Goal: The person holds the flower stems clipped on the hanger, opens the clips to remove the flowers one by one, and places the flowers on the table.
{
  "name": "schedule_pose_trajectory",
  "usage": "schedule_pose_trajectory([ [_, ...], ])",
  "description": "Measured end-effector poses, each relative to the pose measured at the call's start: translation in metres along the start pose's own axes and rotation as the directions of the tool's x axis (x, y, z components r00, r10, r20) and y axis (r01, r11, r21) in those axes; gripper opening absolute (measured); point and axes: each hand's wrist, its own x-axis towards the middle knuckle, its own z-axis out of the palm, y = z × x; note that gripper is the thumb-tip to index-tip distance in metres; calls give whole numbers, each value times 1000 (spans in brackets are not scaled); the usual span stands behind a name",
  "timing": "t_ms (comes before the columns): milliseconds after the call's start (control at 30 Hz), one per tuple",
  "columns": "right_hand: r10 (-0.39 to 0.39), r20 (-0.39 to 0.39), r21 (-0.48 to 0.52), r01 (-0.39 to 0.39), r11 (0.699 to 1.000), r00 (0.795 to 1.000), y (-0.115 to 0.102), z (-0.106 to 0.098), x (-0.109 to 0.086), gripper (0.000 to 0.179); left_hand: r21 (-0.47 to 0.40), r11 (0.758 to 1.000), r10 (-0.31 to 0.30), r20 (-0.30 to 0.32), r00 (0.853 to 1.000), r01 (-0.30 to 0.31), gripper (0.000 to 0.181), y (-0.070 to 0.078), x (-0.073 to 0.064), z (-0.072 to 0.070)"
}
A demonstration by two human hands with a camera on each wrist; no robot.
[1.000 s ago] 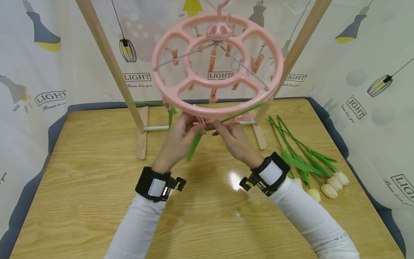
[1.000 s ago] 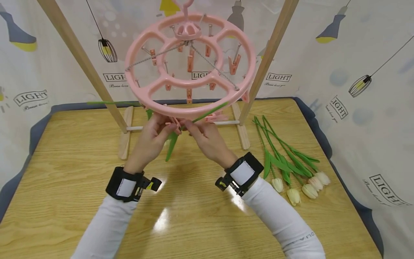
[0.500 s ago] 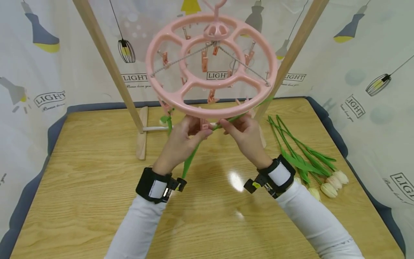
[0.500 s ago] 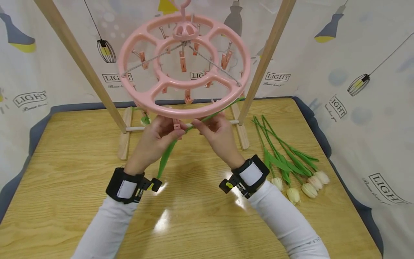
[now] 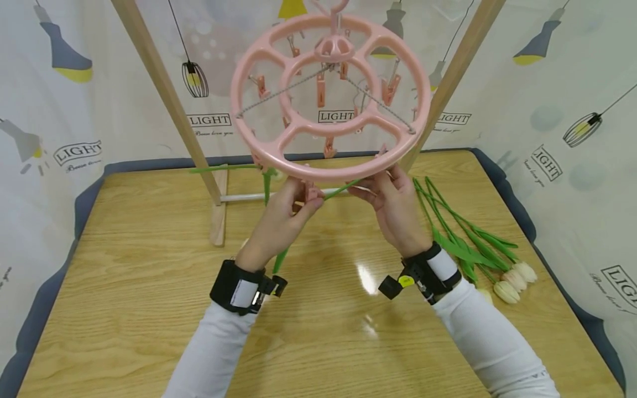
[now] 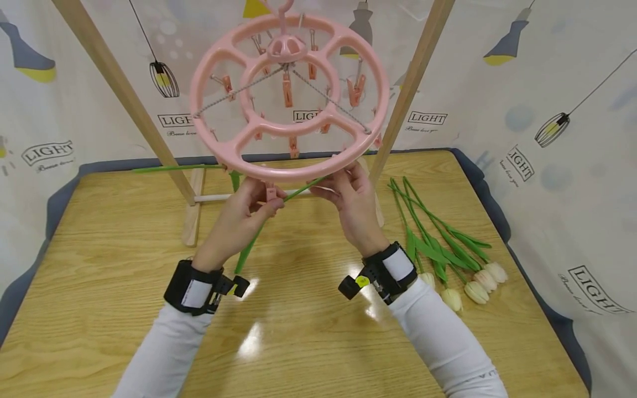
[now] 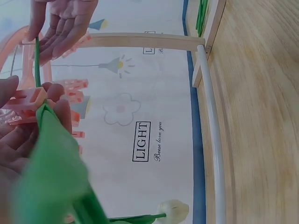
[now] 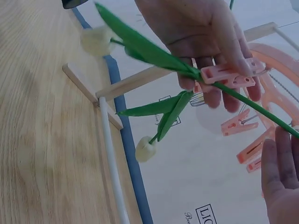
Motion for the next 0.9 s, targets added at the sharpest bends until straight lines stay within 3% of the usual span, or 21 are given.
schedule_pose_trajectory([
  [100,-8,-13,4,8,1000,1000,-2,3,-2,21,-22,1000,7,-11,1000,-7,18,1,0,1],
  [333,-99,-8,-10,99,995,995,-4,11,-13,23,26,993,113,-85,990,-111,15,6,1,3],
  [633,-176,79,-69,181,981,981,-4,16,-18,33,37,994,110,-130,985,-107,14,5,0,3],
  [900,-143,77,-27,146,989,987,-4,20,-19,27,0,998,64,-124,990,-65,11,6,0,4],
])
